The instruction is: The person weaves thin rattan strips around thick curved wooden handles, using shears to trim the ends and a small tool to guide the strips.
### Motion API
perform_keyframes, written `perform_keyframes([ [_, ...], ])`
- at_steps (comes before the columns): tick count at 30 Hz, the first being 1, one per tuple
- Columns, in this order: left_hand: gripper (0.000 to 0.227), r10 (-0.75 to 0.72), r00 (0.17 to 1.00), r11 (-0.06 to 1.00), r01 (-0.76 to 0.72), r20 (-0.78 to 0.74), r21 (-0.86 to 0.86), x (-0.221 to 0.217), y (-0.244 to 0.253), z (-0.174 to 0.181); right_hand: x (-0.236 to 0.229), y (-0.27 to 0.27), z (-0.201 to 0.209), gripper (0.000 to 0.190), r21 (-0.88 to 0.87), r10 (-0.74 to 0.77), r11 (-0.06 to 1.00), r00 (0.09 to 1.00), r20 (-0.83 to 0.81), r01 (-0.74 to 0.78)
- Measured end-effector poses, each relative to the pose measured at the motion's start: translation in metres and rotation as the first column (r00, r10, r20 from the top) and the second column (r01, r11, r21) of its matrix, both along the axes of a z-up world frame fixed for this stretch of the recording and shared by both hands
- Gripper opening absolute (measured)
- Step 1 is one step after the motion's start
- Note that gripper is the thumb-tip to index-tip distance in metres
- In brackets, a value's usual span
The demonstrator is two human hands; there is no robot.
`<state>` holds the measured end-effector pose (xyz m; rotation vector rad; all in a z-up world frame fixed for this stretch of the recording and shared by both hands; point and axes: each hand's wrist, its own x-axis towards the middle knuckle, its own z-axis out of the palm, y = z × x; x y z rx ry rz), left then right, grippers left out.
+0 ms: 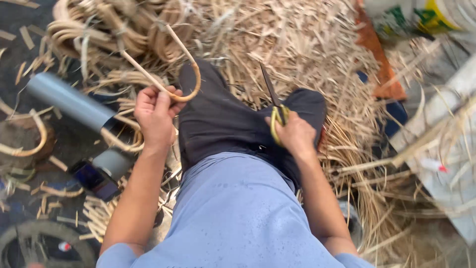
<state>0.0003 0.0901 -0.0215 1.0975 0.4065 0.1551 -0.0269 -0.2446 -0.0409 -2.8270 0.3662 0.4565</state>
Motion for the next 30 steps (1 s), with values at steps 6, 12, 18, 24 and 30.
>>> perform_keyframes([
  [6, 0.012, 0.255, 0.967, 0.958, -0.249, -0.023, 0.139, -0.044, 0.083, -0.052, 0.049, -0.006, -0.037, 0.062, -0.134, 0.122, 0.982, 0.987, -0.109, -0.136],
  [12, 0.015, 0.386, 0.907, 0.922, -0.383, -0.169, 0.053, -0.101, 0.098, -0.069, 0.06, 0.009, -0.07, 0.049, -0.018, 0.295, 0.955, 0.954, -0.05, -0.296],
  [18, 0.02, 0.386, 0.879, 0.908, -0.416, -0.28, -0.054, -0.125, 0.085, -0.071, 0.098, -0.022, -0.062, 0.04, 0.018, 0.344, 0.936, 0.927, 0.146, -0.35],
  [24, 0.018, 0.313, 0.903, 0.899, -0.382, -0.295, -0.215, -0.116, 0.065, -0.081, 0.096, 0.002, -0.039, 0.036, 0.16, 0.345, 0.895, 0.874, 0.342, -0.416],
  [30, 0.018, 0.276, 0.882, 0.903, -0.374, -0.382, -0.21, -0.124, 0.051, -0.1, 0.101, 0.004, -0.047, 0.042, 0.04, 0.407, 0.897, 0.856, 0.318, -0.441],
])
